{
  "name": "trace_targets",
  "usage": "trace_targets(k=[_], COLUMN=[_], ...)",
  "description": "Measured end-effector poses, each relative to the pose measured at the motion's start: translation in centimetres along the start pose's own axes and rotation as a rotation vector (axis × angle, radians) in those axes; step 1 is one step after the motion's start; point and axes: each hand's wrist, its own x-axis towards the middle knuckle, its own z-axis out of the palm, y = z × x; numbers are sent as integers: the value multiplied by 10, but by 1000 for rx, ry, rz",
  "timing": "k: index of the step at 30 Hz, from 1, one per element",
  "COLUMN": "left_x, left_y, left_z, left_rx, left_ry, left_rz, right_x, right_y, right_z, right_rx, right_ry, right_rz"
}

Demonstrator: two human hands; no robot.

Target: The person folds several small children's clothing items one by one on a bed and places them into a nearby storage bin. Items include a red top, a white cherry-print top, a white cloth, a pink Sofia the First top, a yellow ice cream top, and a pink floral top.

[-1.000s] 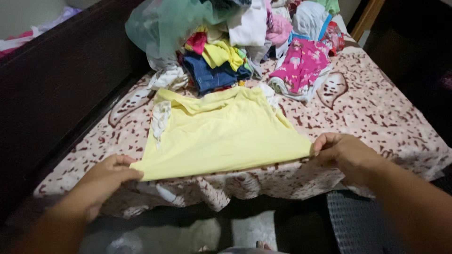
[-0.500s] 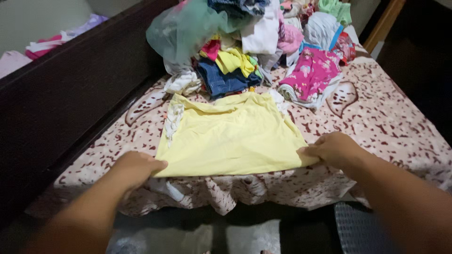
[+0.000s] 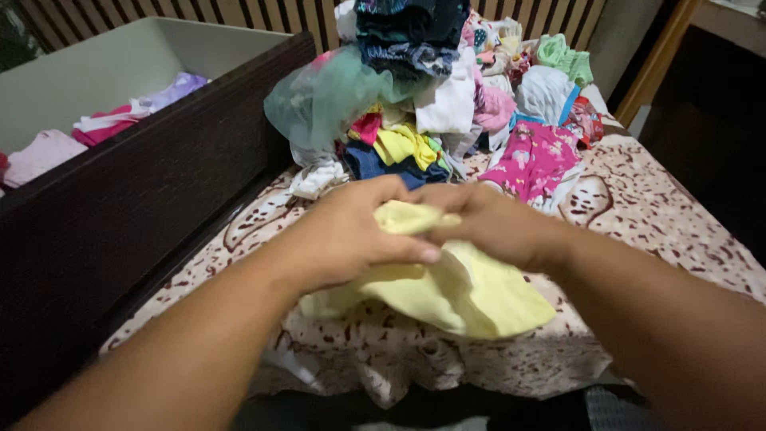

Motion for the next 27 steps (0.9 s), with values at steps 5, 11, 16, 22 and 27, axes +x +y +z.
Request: trace_targets(k=[5, 11, 16, 22, 27], left_x=[-5, 8, 9, 14, 28], left_y=[-1, -26, -24, -19, -52], left_z=[-29, -92, -113, -112, -135], left_rx=[301, 450, -525, 62, 592], left_ry=[-67, 174, 293, 53, 327], left_rz=[-382, -539, -198, -510, -532], right_x=[4, -9, -15, -35, -29], right_y=[-8, -32, -14, -8, -19], right_z=[-47, -76, -106, -122, -118], right_rx=[568, 460, -78, 431, -118], right_ry=[203, 289, 170, 62, 329], right_rz=[-147, 200, 460, 108, 450])
